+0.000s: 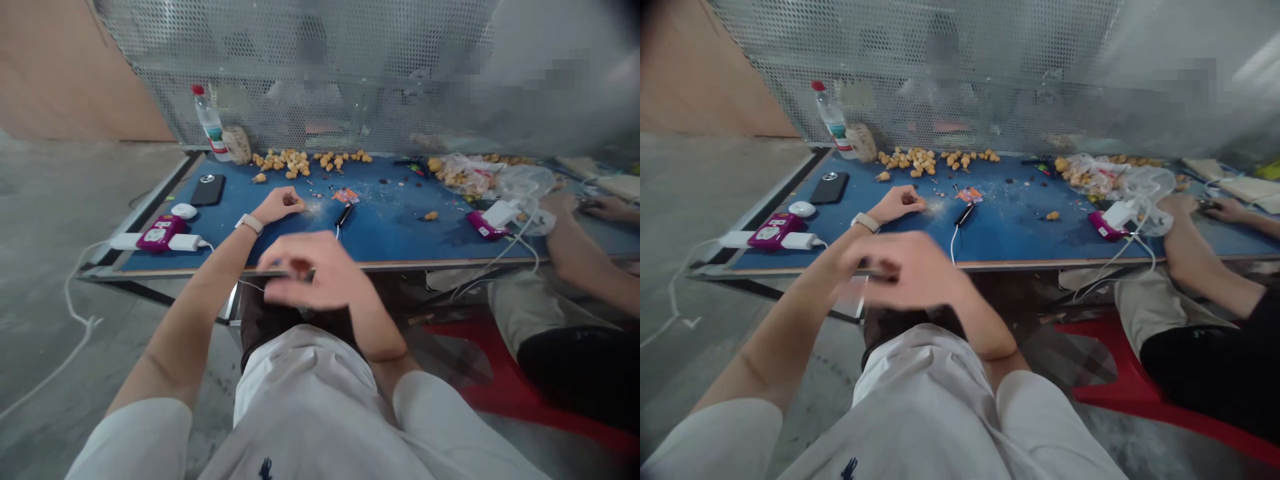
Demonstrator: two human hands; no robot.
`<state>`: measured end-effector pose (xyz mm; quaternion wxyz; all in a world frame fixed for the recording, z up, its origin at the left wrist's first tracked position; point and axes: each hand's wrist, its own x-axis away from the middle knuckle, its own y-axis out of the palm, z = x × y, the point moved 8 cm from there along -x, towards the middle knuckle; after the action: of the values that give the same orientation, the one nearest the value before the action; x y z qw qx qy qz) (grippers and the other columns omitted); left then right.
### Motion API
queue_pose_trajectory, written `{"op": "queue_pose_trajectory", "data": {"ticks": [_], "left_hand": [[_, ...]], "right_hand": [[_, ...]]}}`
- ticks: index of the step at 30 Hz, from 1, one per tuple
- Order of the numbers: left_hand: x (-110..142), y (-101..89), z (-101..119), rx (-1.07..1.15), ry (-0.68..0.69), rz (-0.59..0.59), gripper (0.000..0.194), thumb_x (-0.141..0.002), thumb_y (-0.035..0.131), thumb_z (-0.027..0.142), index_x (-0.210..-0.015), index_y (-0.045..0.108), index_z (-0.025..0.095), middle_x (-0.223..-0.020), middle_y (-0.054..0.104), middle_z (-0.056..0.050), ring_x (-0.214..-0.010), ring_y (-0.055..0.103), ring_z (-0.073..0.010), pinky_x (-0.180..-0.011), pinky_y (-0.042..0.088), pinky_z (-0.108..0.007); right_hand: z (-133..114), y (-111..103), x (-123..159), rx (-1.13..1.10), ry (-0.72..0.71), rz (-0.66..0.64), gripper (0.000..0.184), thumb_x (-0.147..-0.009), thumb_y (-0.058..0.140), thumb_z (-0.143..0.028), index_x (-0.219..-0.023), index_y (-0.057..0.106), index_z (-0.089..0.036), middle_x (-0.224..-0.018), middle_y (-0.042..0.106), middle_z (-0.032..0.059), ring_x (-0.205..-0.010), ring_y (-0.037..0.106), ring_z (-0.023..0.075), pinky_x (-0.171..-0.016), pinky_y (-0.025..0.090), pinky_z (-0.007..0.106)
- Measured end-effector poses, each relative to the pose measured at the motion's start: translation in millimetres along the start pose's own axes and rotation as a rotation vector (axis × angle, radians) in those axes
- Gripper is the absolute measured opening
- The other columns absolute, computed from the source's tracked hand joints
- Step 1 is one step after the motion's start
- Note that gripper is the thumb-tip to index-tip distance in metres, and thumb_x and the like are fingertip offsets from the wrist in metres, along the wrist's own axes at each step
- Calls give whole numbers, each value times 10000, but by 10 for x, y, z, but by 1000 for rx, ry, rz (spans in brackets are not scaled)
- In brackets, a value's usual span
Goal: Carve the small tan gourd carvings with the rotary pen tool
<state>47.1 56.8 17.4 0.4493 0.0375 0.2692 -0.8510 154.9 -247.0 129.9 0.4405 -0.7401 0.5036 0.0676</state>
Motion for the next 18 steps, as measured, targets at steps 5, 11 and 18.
{"op": "queue_pose_trajectory", "data": {"ticks": [5,11,18], "left_hand": [[-48,21,13,-24,27,11,630,-821,1112,711,-918,684,260,-1076,932,-112,-943,826,-284,-941,692,-487],[-65,45,-25,-22,10,-2,614,-833,1095,668,-933,642,266,-1116,928,-129,-987,830,-299,-994,698,-509],[-68,48,22,-28,8,-4,548,-846,1095,605,-936,683,254,-1120,909,-139,-980,792,-280,-983,682,-482]], "right_hand": [[1401,-1037,-39,539,659,103,217,-1130,925,-473,-1052,860,-281,-934,852,61,-955,813,305,-906,611,429],[2137,-1193,15,692,870,-59,282,-1186,861,-505,-1296,879,-245,-1315,932,190,-1298,885,445,-1104,689,557],[2565,-1245,-179,571,956,-74,734,-957,1064,-254,-1574,726,-45,-1217,881,302,-1040,891,442,-953,701,523]]}}
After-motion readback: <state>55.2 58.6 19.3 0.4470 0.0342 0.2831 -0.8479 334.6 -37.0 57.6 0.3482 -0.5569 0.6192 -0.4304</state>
